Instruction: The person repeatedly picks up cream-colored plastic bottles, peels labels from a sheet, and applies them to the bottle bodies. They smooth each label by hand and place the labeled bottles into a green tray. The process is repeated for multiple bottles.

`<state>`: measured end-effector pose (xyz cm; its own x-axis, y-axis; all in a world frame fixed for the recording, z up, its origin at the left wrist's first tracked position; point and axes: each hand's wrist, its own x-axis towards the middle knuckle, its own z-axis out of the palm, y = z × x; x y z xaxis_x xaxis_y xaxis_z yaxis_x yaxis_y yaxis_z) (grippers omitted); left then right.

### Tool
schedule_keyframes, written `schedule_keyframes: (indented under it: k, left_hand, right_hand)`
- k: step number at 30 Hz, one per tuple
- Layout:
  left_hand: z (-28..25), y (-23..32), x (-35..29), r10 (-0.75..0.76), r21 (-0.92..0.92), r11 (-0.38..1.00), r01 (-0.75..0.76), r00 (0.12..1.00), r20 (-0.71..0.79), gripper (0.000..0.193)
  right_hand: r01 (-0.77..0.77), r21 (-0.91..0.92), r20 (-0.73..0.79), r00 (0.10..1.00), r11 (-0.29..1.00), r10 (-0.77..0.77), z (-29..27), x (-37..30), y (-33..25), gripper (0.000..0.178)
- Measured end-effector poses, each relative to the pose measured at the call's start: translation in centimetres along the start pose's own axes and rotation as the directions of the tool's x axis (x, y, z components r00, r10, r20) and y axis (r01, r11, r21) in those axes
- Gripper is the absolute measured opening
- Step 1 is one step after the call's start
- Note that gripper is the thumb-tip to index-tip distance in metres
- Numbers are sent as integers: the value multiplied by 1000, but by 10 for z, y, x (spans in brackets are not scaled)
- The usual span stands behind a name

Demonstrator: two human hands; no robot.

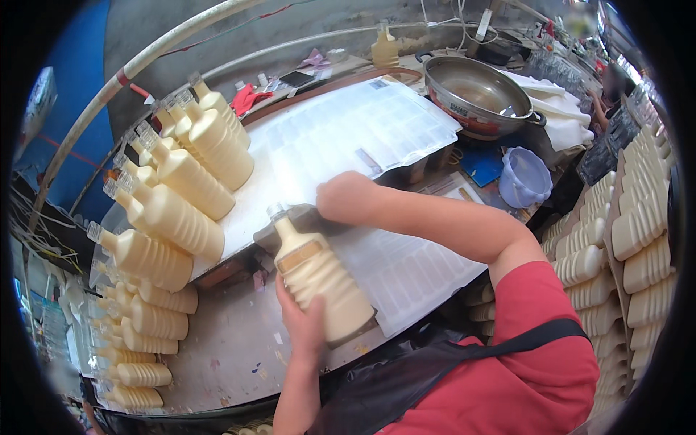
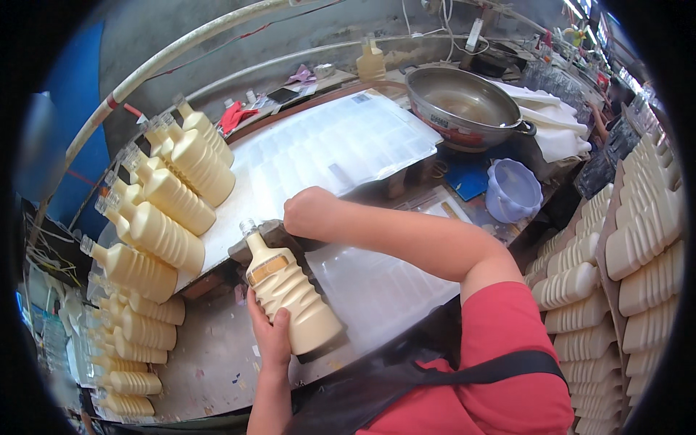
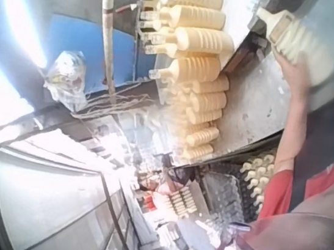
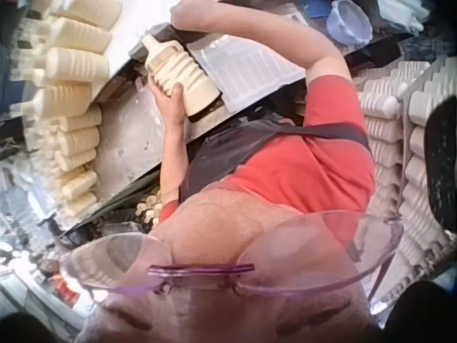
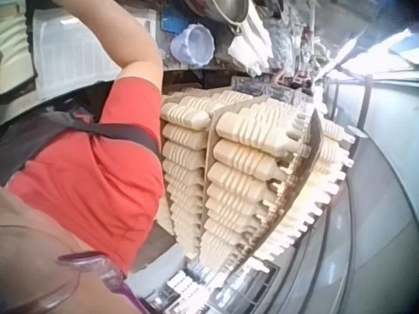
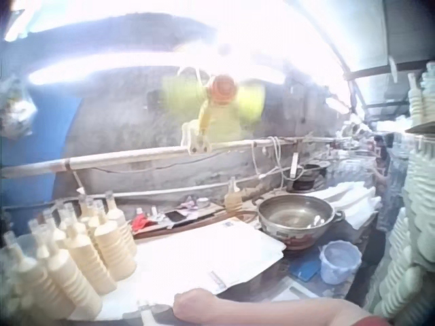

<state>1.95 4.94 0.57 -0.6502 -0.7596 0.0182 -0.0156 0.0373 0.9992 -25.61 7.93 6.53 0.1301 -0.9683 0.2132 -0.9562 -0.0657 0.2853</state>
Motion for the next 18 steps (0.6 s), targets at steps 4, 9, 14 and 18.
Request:
schedule_keyframes:
  k: [4,9,14,18]
  left_hand:
    - [0,5,-1,-9,15,1000,9,1000,-5,84]
    - [0,-1,-1,8,-14,1000,-8,1000,-2,84]
    - [-2,-4,-1,29,-9,1000,-29,1000,-5,82]
    - [-3,-2,-1,37,-5,999,-37,999,-1,82]
  right_hand:
    - [-45,3,-54,998,999,45,-1,1,-5,7]
    - [-97,-30,-110,990,995,93,2,0,-5,2]
    - [-350,220,-92,922,910,377,-1,-2,2,3]
    - [-385,202,71,923,900,379,-14,-11,18,6]
